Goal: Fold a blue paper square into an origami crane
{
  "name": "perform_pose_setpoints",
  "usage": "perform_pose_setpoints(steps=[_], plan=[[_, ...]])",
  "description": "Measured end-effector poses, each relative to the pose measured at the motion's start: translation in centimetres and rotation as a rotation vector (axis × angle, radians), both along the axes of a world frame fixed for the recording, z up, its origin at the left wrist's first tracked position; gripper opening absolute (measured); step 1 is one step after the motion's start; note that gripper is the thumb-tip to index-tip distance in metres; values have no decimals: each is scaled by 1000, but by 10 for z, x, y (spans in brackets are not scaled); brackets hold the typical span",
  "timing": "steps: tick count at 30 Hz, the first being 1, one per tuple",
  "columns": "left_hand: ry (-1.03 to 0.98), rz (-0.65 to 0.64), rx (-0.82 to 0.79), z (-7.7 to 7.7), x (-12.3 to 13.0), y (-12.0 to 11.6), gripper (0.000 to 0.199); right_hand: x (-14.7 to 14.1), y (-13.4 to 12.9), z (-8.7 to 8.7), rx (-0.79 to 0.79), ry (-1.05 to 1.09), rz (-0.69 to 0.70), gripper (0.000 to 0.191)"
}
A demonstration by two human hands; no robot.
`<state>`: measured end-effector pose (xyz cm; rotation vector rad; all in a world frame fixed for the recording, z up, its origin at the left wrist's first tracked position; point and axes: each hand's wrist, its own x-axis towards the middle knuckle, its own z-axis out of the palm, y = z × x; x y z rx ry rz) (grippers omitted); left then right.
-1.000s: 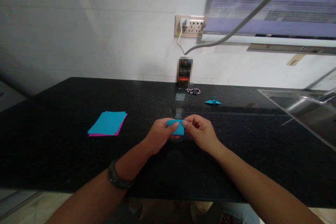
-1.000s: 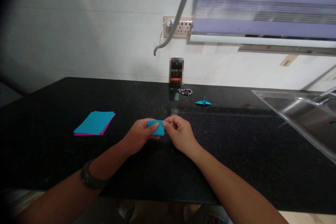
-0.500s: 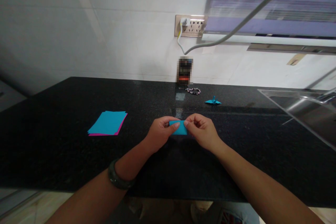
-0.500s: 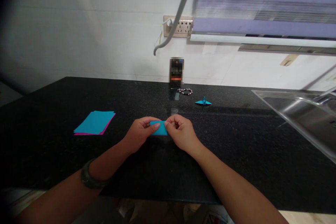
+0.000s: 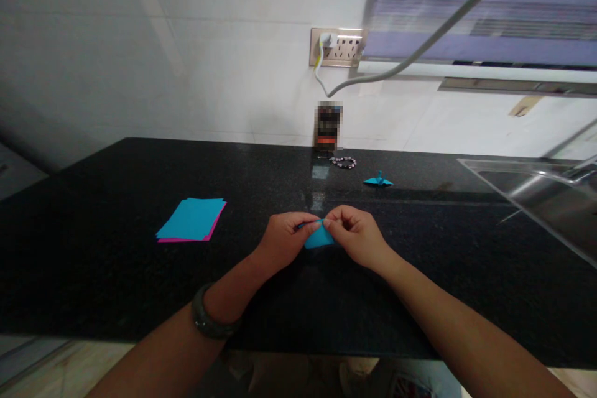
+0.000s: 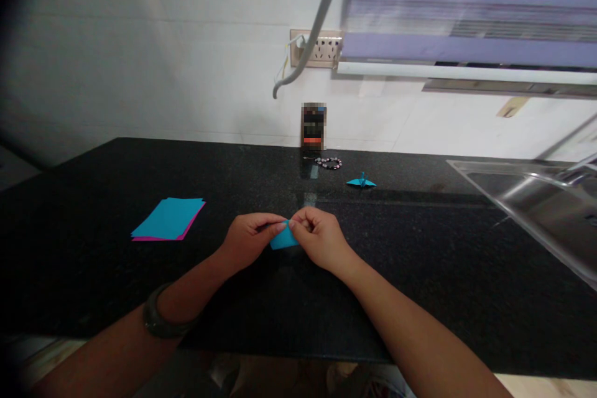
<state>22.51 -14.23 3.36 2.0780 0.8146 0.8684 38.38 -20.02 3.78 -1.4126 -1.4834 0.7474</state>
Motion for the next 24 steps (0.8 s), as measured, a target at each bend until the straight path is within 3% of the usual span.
perform_pose_setpoints(steps=[8,13,18,24], plan=[[58,-30,53,-1,1,0,21,-1,1,-2,-36,47,15,14],[-2,-11,-20,1,0,0,18,2,0,4,35,41,-1,19],[-111,41,-140,3,-1,3,16,9,-4,14,168,-123,-17,37],[-166,54,-184,3,-1,5,15,10,-5,14,242,-351,81,38]])
